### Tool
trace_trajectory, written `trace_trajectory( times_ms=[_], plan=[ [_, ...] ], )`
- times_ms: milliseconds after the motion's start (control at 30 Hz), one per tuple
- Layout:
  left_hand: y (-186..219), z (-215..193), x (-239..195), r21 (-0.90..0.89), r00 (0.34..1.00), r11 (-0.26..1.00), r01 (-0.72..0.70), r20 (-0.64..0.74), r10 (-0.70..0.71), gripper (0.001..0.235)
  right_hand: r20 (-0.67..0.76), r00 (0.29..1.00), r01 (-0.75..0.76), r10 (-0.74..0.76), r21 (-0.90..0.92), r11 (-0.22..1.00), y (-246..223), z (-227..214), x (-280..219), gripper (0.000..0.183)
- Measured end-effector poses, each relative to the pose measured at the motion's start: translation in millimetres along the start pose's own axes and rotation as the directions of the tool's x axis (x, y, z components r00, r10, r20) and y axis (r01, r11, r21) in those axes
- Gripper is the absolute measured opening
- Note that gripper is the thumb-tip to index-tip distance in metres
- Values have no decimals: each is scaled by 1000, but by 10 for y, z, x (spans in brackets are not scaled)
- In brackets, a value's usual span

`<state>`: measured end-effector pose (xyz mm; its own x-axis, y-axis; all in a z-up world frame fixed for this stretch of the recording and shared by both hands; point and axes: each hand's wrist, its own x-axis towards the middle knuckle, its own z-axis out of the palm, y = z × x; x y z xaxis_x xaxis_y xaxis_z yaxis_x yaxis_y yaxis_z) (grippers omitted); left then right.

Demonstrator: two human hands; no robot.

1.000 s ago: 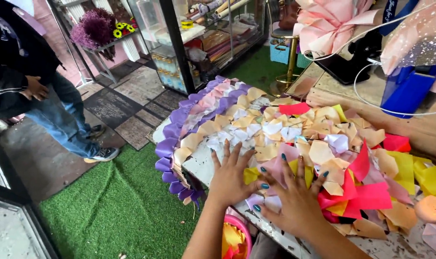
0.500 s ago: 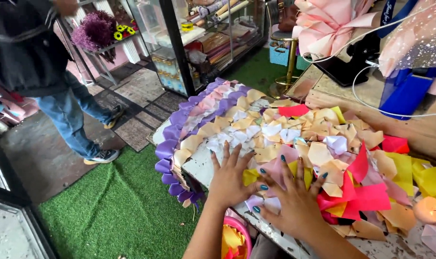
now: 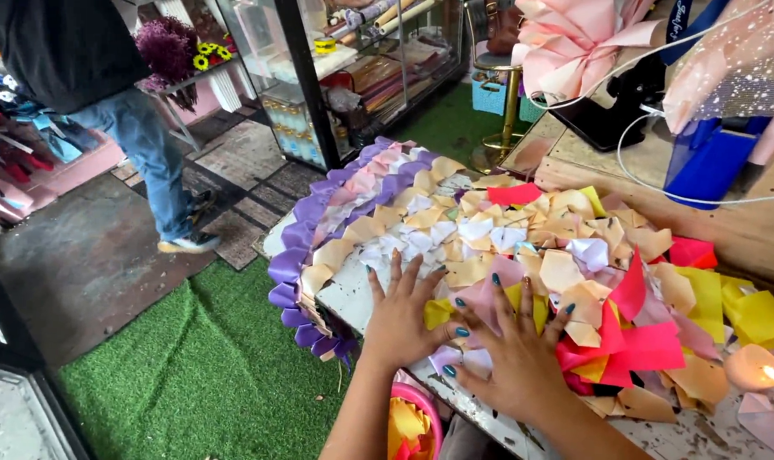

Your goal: The person folds small pieces of colorful ribbon by hand on a table, repeatedly picking up individual pieces, folding them, and placing them into a growing pile. The hands work continuously with the ribbon pieces, occasionally adjusting the pile.

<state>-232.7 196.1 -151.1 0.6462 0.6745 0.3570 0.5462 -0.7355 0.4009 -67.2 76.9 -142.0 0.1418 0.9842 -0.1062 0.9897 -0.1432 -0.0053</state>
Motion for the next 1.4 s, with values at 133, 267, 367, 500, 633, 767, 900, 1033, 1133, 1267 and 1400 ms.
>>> trace_trajectory(
  times_ms=[133,267,367,500,633,767,900,1033,1133,1267,1400],
  plan=[
    [21,-21,-2,-8,1000,1000,3,0,-3,91,14,1000,2,-2,23,1000,-7,-50,-20,87],
    [-2,-2,-2,-1,1000,1000,-16,-9,16,93,-49,999,19,-17,34,999,11,10,-18,89],
    [5,-5,2,-7,1000,1000,-11,8,11,95,-24,1000,2,-2,19,1000,10,12,-21,88],
    [12,-20,-4,-19,1000,1000,-5,-17,4,94,-50,999,24,-22,37,999,10,-10,-32,84],
    [-24,16,-31,-44,992,999,-17,-125,11,96,-5,1000,19,-19,56,998,-7,-69,-57,82],
    [-27,5,-50,-91,989,996,-17,-150,3,95,43,999,0,-2,50,999,-27,-101,-58,81],
    [-40,18,-50,-90,987,995,-34,-161,19,92,-13,1000,19,-19,42,999,-13,-62,-43,81],
    [-51,22,-49,-85,988,996,-41,-155,28,89,-43,999,33,-32,37,999,8,-4,-28,81],
    [-47,12,-51,-95,989,995,-41,-146,27,89,-49,998,39,-37,48,998,8,-7,-31,82],
    [-24,-9,-47,-88,990,995,-41,-140,29,88,-21,999,26,-25,63,998,-7,-41,-41,80],
    [-28,-6,-43,-94,990,995,-43,-141,29,87,-35,999,29,-27,63,998,1,-34,-42,80]
  ],
)
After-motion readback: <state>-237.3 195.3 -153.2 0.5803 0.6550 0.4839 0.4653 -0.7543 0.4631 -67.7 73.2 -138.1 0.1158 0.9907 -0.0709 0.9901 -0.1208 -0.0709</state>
